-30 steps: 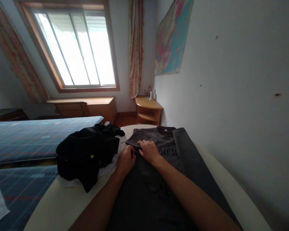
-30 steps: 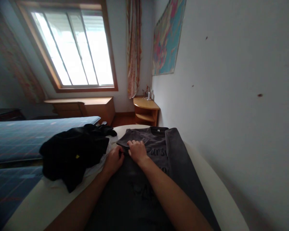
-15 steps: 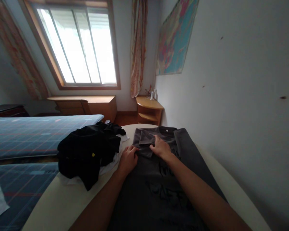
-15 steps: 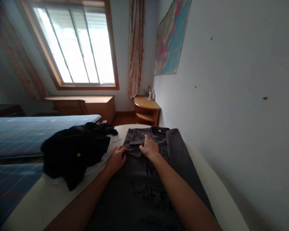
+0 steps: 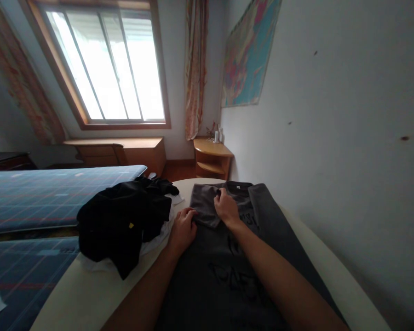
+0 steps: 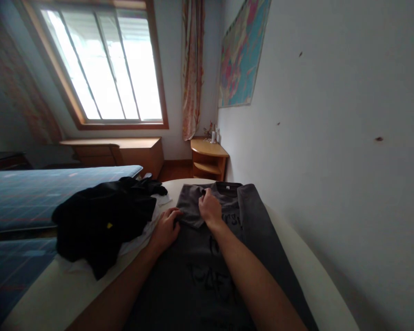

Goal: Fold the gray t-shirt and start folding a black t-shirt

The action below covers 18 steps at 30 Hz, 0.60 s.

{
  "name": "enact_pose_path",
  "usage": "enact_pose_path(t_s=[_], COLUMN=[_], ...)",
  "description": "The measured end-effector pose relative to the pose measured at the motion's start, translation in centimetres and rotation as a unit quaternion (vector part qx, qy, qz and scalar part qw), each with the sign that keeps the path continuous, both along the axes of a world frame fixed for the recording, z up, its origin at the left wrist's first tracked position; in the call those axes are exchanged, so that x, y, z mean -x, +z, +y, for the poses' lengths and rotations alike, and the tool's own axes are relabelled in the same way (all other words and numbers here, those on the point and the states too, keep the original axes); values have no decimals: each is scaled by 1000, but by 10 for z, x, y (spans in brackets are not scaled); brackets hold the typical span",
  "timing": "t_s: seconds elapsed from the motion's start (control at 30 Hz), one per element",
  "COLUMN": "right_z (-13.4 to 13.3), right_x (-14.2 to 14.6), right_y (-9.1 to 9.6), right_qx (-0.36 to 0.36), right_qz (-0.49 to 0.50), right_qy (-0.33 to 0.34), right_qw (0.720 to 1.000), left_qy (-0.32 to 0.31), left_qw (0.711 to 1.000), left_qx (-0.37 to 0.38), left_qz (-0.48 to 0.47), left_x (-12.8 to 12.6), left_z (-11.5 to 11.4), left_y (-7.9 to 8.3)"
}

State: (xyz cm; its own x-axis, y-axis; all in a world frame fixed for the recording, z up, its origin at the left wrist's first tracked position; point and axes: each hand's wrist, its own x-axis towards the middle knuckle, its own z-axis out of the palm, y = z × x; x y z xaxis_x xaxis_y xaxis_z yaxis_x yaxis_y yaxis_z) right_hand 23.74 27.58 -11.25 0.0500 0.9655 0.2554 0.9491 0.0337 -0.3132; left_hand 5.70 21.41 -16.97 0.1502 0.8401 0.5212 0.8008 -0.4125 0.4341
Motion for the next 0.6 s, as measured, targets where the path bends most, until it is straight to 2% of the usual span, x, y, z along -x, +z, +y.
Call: enact_pose_path(t_s=[0.1, 0.17, 0.3, 0.4, 0.6], right_z=[6, 8, 6, 3, -1], right_x=[-20, -33, -47, -49, -43], right_y=[2, -1, -10, -14, -21], right_qx=[13, 28, 45, 32, -3], right_qz=[78, 96, 112, 139, 213], right_qy=[-55, -62, -16, 34, 15], right_qw=[995, 993, 993, 989, 977], left_qy=[14, 29, 40, 36, 57], left_qw=[1000, 999, 999, 999, 997], left_qx=[6, 14, 26, 29, 39], left_qz=[1, 6, 16, 17, 22], left_x=[0, -1, -1, -1, -1], left_z=[0, -1, -1, 0, -1], left_y=[0, 2, 5, 5, 6])
